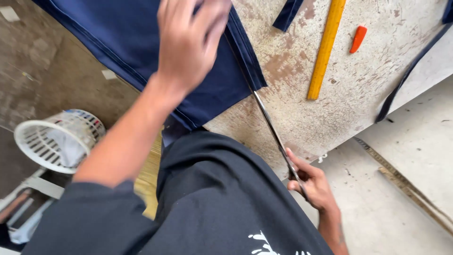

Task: Cutting long strips and trimming smaller pieces of blue fabric using tailor's shears on a cutting table.

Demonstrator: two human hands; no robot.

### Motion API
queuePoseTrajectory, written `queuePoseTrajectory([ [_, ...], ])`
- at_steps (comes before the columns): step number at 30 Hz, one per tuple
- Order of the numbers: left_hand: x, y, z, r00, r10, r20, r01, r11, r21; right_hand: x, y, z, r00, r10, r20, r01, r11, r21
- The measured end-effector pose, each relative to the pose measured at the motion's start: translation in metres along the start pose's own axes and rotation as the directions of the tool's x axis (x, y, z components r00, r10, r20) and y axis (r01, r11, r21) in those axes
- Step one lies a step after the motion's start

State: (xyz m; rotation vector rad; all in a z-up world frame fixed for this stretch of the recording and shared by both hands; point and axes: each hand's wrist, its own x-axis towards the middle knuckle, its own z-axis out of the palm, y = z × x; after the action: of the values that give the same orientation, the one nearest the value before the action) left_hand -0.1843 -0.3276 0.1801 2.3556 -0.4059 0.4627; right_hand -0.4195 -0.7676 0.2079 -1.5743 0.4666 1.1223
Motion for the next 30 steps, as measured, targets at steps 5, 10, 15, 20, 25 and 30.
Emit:
queuePoseTrajectory([
  [5, -0.129, 0.039, -0.047, 0.907, -0.421, 0.025, 0.386, 0.853, 0.350, 0.026, -0.020, 0.018, 0.980, -0.195, 0.037, 0.191, 0.978, 0.085],
  [10, -0.169, 0.028, -0.058, 0.838, -0.536, 0.105, 0.474, 0.809, 0.348, 0.042, -0.031, 0.027, 0.990, -0.141, 0.017, 0.138, 0.983, 0.125],
  [15, -0.167, 0.026, -0.058, 0.853, -0.510, 0.113, 0.456, 0.832, 0.315, 0.050, -0.041, 0.038, 0.980, -0.197, -0.020, 0.195, 0.978, -0.072],
  [20, -0.170, 0.027, -0.056, 0.844, -0.526, 0.103, 0.475, 0.823, 0.311, 0.057, -0.036, 0.043, 0.986, -0.145, -0.080, 0.138, 0.986, -0.089],
  [25, -0.169, 0.028, -0.057, 0.836, -0.539, 0.104, 0.492, 0.819, 0.295, 0.048, -0.060, 0.045, 0.975, -0.187, -0.119, 0.143, 0.940, -0.309],
  [30, -0.169, 0.029, -0.057, 0.840, -0.535, 0.093, 0.494, 0.823, 0.279, 0.040, -0.067, 0.043, 0.963, -0.213, -0.168, 0.127, 0.901, -0.414],
])
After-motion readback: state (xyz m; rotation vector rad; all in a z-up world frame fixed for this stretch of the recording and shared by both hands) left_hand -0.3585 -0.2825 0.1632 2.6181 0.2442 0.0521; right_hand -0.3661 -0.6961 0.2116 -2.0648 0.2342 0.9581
